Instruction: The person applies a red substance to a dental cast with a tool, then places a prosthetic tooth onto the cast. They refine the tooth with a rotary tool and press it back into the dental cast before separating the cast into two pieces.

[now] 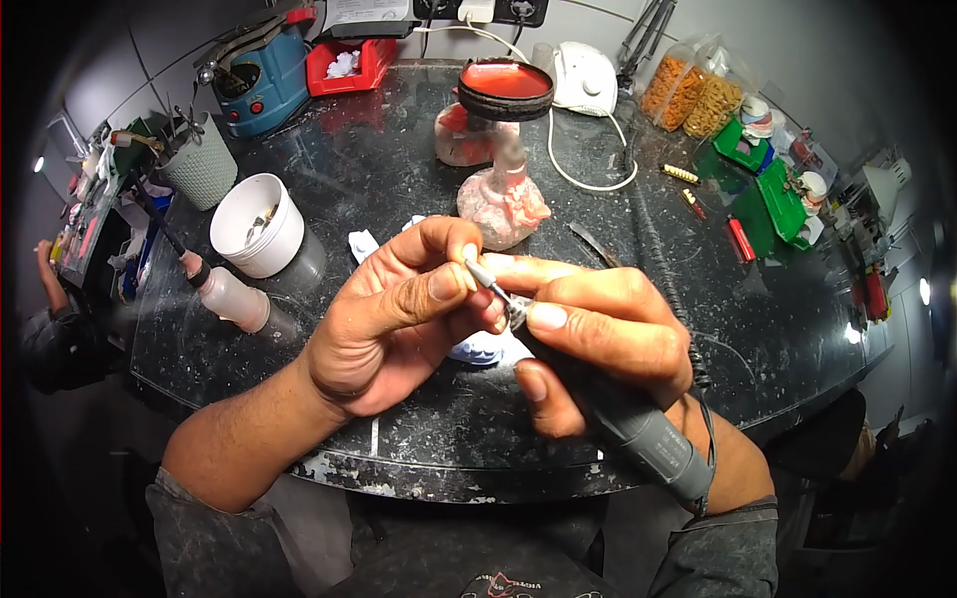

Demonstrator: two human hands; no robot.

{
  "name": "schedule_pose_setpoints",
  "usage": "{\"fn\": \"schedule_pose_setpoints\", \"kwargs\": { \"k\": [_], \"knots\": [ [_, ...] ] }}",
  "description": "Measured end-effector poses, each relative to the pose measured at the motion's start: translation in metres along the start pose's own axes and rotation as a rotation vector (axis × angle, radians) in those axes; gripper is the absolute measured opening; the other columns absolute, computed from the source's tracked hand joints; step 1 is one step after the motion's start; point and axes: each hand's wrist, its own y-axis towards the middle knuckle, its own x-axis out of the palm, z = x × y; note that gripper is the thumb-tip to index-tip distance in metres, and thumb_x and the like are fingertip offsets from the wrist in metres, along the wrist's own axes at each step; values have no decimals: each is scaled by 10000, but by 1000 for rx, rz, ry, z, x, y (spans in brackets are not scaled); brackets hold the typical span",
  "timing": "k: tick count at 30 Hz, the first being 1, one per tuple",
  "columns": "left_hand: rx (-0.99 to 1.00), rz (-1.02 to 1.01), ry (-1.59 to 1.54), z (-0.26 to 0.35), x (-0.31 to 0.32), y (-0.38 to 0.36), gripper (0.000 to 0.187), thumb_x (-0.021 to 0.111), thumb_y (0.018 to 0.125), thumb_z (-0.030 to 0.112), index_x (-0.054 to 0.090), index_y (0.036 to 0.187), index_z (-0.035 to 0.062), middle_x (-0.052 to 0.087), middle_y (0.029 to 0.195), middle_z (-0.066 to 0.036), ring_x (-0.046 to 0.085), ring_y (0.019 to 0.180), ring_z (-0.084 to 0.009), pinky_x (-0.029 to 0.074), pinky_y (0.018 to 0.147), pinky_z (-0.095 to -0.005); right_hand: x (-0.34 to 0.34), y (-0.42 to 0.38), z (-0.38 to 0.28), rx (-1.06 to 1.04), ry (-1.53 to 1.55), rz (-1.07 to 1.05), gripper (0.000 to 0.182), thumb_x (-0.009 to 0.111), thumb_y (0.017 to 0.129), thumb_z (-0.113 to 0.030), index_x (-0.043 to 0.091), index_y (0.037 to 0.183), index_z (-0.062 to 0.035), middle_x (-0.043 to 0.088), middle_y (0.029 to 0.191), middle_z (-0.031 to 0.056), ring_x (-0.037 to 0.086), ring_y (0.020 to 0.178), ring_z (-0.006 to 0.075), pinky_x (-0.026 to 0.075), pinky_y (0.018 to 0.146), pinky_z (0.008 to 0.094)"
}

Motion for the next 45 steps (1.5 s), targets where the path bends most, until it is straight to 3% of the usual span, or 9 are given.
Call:
{"fn": "schedule_pose_setpoints", "kwargs": {
  "k": [5,8,10,32,34,38,40,42,45],
  "knots": [
    [7,1,3,0,2,0,169,615,946,121,555,1084,44,658,947,-81,652,919,-177,508,884,-316,0,1,-2,-7,-14,-6,449,788,679,47,662,1102,-35,662,1097,206,689,1002,315,588,794,353],
    [-22,100,61,2,7,0,216,675,896,120,515,1032,67,627,893,-26,638,916,-133,498,881,-283,1,1,-2,-11,-6,8,455,788,678,49,655,1104,-38,660,1097,205,689,1001,313,587,792,348],
    [2,8,-6,0,1,0,175,612,948,121,547,1091,44,653,943,-88,647,932,-188,502,884,-321,1,0,-1,-12,-2,13,458,788,677,50,651,1105,-39,658,1097,204,689,1001,312,587,791,346],
    [10,8,10,1,-2,0,167,615,939,98,552,1085,46,657,968,-100,646,934,-189,498,880,-318,1,1,3,-42,49,11,445,782,707,48,610,1111,-20,642,1067,200,675,1022,338,580,828,382],
    [75,-25,132,2,-2,2,157,627,924,75,563,1063,37,653,972,-107,633,937,-189,494,873,-321,-2,1,8,-71,25,40,495,801,734,-4,556,1163,-27,624,1080,214,676,989,323,579,827,382],
    [202,-74,353,5,-2,5,158,643,895,19,576,1038,19,643,981,-115,620,957,-179,493,878,-326,-11,10,4,-44,-18,4,500,835,711,-42,587,1144,-66,660,1031,121,674,947,294,565,839,389],
    [233,-72,411,5,-1,4,167,648,888,6,576,1038,20,638,989,-109,618,969,-174,492,891,-323,-14,15,4,-177,-339,-125,389,735,856,-124,462,1129,-73,651,932,157,651,934,282,518,889,450],
    [263,-71,466,4,3,2,178,654,880,-7,577,1038,20,634,997,-103,615,980,-169,490,904,-320,-10,15,4,-193,-350,-102,398,749,835,-90,470,1119,-78,653,918,141,650,917,267,518,877,434],
    [225,90,610,3,15,1,169,683,831,46,546,929,62,584,906,-79,552,922,-183,416,932,-343,-10,13,7,-213,-364,-96,457,781,775,-1,478,1106,-85,654,913,114,647,873,226,528,843,407]
  ]
}}
